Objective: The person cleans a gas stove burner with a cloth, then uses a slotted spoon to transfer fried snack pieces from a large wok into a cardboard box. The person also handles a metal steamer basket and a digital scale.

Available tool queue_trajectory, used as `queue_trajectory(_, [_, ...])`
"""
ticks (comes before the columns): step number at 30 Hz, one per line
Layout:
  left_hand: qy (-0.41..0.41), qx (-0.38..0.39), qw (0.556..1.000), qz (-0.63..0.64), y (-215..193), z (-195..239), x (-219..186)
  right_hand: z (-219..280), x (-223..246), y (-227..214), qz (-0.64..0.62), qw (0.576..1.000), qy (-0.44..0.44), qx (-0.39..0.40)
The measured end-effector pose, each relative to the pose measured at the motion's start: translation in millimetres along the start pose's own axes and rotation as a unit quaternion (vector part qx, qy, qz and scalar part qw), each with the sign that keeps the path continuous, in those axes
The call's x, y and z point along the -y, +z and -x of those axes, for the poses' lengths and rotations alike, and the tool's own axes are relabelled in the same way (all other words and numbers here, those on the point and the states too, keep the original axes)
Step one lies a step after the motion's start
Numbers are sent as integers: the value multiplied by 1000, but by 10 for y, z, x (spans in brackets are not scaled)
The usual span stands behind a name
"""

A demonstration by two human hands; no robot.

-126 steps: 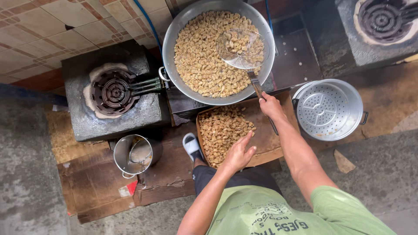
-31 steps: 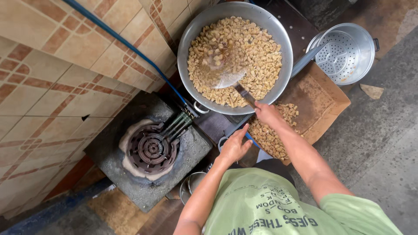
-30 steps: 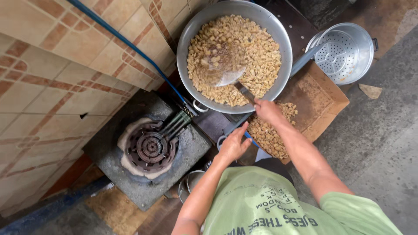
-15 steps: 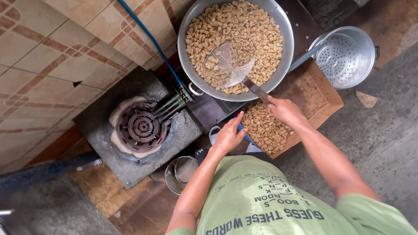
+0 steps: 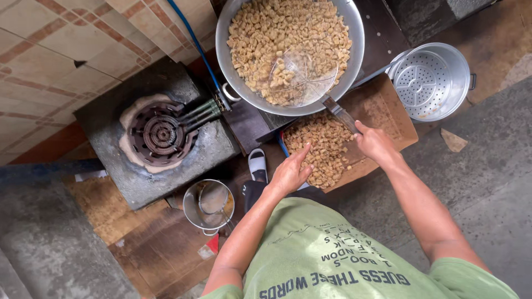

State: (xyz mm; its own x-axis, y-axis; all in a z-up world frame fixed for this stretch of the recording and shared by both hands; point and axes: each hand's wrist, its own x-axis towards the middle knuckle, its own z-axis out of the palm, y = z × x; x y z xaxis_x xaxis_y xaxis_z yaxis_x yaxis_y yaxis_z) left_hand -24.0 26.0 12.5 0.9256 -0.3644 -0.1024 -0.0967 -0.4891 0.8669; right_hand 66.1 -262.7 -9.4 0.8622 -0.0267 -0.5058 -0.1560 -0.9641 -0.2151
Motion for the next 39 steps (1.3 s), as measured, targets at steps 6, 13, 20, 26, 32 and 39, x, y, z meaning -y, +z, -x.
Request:
queue_trajectory(6, [-48,32,998,9,343,121,-160,22,-457,305,-73,997,19,2])
queue_trajectory(13, [-46,71,996,4,381,29,-209,-161,-524,518,-216,972,39,-86])
queue_trajectory(20, [-11,140,990,4,154,-197,-143,-412,-133,499,-298,941,156,-16])
queue_trajectory(26, [30,148,988,-17,-334,-478,162,-858,401,369,-338,925,142,-105])
queue_trajectory(32, [11,145,989,-12,-838,-697,334,-1193,793,274,-347,920,163,-78])
queue_trajectory(39, [-20,182,983,-32,-1166,-870,469,-1606,1018,403,-341,930,124,-55])
